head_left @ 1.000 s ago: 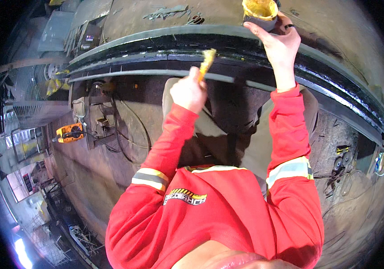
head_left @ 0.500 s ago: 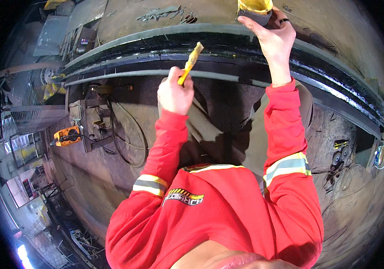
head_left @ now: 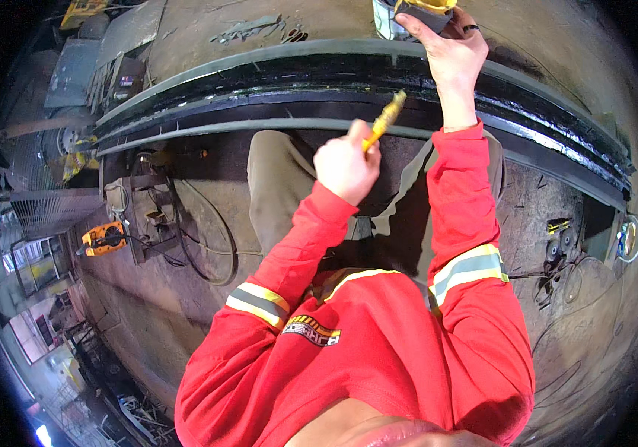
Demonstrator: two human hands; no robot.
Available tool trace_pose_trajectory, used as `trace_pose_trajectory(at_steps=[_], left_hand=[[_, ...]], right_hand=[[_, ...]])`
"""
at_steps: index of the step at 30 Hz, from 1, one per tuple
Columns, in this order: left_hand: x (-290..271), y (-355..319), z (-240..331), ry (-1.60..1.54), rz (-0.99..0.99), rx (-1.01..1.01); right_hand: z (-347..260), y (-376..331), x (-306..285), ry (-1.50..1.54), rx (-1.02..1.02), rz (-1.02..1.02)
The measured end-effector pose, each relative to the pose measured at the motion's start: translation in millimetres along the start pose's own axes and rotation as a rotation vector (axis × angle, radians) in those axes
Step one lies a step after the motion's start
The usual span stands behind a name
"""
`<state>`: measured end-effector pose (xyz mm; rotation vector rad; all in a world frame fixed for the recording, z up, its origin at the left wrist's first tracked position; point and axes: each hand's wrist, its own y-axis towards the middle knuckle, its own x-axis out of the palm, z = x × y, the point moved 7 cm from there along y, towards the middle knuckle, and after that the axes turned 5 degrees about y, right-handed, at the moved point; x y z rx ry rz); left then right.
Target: The person applies a yellow substance to a curved metal frame using a brush and a small container. They repeatedly dip the brush into the container and spread the substance along the frame's edge. At one point, they pour a liquid from a bottle into the container to mix with the substance.
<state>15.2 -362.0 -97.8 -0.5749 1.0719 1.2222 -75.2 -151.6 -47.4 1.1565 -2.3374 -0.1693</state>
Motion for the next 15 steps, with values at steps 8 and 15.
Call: trace_pose_trajectory(at_steps=[8, 15], left_hand=[[-17, 3, -55, -0.078, 0.082, -0.112], [41, 3, -15, -0.015, 0.034, -0.025]], right_hand=[[-4, 0, -4, 0.046, -0.043, -0.037], [-3, 5, -12, 0.074, 0.016, -0.037]])
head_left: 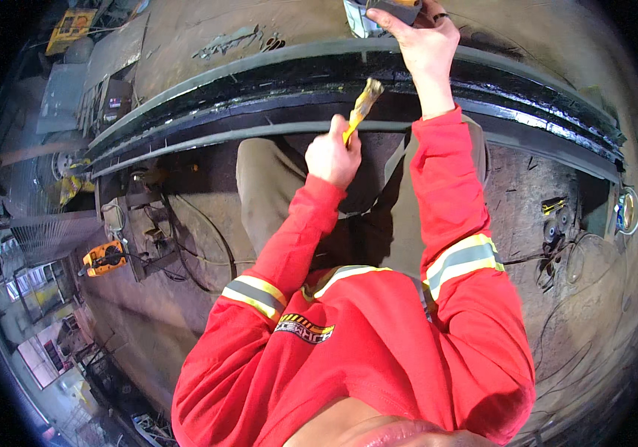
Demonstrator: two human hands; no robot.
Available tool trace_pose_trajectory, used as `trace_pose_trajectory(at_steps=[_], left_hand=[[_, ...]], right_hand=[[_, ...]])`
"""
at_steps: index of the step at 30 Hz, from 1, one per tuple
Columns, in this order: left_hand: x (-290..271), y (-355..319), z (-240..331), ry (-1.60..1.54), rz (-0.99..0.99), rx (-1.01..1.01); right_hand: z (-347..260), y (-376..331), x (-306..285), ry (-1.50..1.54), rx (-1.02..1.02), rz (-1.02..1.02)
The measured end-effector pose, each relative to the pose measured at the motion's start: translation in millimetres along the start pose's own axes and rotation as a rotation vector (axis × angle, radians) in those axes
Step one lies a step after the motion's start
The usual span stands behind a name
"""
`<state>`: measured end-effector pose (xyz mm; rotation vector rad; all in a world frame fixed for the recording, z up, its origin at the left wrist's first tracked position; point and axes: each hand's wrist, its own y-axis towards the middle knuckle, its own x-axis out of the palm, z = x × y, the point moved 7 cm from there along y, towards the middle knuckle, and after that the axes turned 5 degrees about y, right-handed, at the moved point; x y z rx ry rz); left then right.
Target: The person applies a yellow substance to a curved metal frame using a brush and a small container. They repeatedly dip the brush into the container and spread the substance along the frame's edge. At one point, they pour a liquid from a bottle into the container to mix with the substance.
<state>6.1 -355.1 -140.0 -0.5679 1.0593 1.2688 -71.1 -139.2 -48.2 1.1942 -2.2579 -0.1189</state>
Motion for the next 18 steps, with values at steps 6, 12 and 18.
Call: trace_pose_trajectory(at_steps=[6, 12, 18], left_hand=[[-25, -1, 6, -0.181, 0.031, 0.009], [-51, 11, -6, 0.075, -0.044, 0.047], [-110, 111, -11, 0.3, -0.198, 0.506]], right_hand=[[-3, 1, -5, -0.042, -0.006, 0.006], [-4, 4, -2, -0.05, -0.019, 0.033], [3, 1, 0, -0.061, 0.06, -0.013]])
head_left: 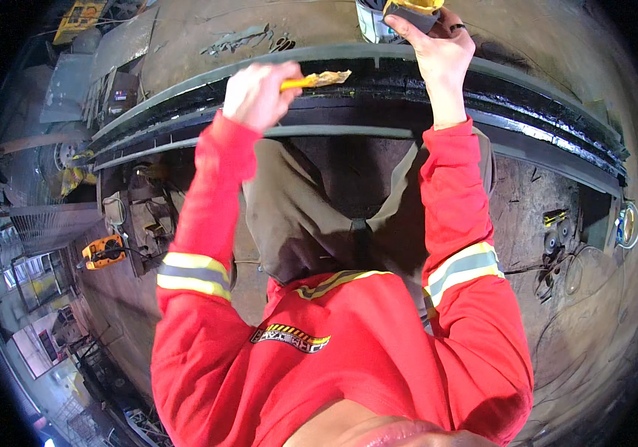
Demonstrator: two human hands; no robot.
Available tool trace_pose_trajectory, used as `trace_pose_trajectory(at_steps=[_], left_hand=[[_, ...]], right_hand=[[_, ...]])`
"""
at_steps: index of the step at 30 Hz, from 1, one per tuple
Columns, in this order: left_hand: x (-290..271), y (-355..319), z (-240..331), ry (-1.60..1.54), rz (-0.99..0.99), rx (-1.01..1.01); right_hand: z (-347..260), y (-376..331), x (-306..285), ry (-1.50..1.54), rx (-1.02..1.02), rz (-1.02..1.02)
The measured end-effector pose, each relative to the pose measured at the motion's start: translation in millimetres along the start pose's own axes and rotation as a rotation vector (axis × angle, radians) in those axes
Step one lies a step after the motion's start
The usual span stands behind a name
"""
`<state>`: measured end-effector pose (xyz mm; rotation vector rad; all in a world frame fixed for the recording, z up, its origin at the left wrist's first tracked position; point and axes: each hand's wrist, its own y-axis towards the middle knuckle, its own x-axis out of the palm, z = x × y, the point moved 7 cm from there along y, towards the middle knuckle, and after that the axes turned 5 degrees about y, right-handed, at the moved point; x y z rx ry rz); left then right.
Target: The person applies a yellow substance to a curved metal frame using a brush and a small container. They repeatedly dip the brush into the container and spread the substance along the frame's edge. At one point, they pour a liquid from a bottle into the container to mix with the substance.
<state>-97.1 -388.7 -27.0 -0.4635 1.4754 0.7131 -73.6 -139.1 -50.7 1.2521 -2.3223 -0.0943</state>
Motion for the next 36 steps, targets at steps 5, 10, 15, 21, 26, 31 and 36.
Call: trace_pose_trajectory(at_steps=[5, 10, 15, 21, 26, 31, 36], left_hand=[[35, 68, 13, 0.139, -0.349, 0.357], [38, 83, -17, -0.144, -0.64, 0.448], [38, 59, -49, 0.166, -0.558, 0.231], [27, 55, -106, -0.258, -0.807, 0.01], [27, 45, -157, 0.272, -0.698, 0.136], [68, 28, -148, 0.307, -0.825, 0.134], [40, 33, -166, 0.108, -0.745, 0.045]], right_hand=[[5, 0, -5, -0.131, -0.105, -0.026], [16, 3, -6, -0.02, -0.078, -0.012], [16, 3, -5, 0.005, -0.05, -0.009], [14, 0, 0, -0.147, -0.024, 0.019], [19, -1, 4, -0.157, -0.007, 0.022], [27, -2, 7, -0.159, 0.032, 0.025], [27, -3, 5, -0.237, 0.001, 0.035]])
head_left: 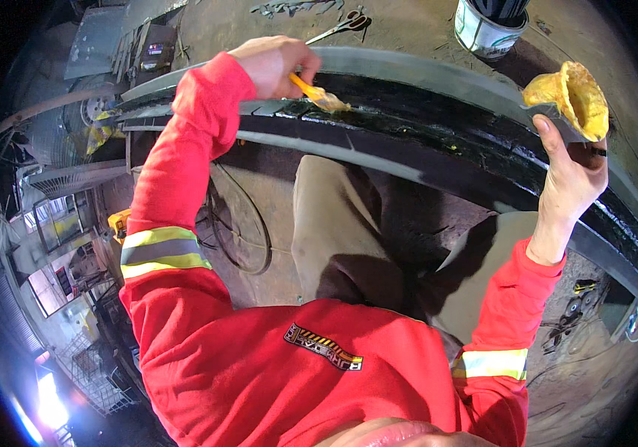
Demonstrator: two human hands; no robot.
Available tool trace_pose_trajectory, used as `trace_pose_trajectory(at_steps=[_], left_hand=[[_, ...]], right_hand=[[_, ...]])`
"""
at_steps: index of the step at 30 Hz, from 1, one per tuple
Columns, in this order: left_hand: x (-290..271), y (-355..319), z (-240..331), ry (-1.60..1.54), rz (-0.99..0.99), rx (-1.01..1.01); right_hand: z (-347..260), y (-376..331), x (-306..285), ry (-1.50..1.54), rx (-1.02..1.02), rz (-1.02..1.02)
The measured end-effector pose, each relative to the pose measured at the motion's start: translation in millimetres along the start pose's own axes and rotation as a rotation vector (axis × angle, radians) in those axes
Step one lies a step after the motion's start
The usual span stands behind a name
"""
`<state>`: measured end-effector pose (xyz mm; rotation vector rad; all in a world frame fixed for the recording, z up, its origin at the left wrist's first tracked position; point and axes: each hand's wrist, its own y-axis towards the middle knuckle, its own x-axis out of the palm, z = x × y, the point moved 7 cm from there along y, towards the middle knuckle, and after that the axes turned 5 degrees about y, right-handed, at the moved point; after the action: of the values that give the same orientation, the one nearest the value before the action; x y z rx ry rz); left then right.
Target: The person applies a yellow substance to a curved metal frame using a brush and a small container. They repeatedly dip the brush into the container and spread the substance along the frame's edge. At one point, they pour a liquid from a bottle into the container to mix with the substance.
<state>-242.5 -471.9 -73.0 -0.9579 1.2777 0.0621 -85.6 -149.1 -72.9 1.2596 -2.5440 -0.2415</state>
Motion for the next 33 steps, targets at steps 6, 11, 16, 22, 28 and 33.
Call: trace_pose_trajectory(at_steps=[6, 11, 16, 22, 28, 33], left_hand=[[24, 14, 19, 0.231, 0.064, 0.061], [7, 11, 19, -0.081, 0.106, 0.138], [0, -13, -11, -0.054, 0.0, 0.118], [22, -43, -28, 0.14, 0.004, -0.102], [11, -81, -35, 0.08, 0.088, -0.174], [29, -117, 4, 0.093, 0.353, -0.246]], right_hand=[[3, 0, 7, 0.032, 0.018, -0.037], [4, -2, 6, -0.001, 0.027, -0.021], [1, -1, 4, 0.021, 0.019, -0.029], [4, -4, 6, 0.027, 0.029, -0.029], [4, -7, 5, -0.005, 0.067, -0.012], [-1, -11, 12, 0.044, 0.039, -0.041]])
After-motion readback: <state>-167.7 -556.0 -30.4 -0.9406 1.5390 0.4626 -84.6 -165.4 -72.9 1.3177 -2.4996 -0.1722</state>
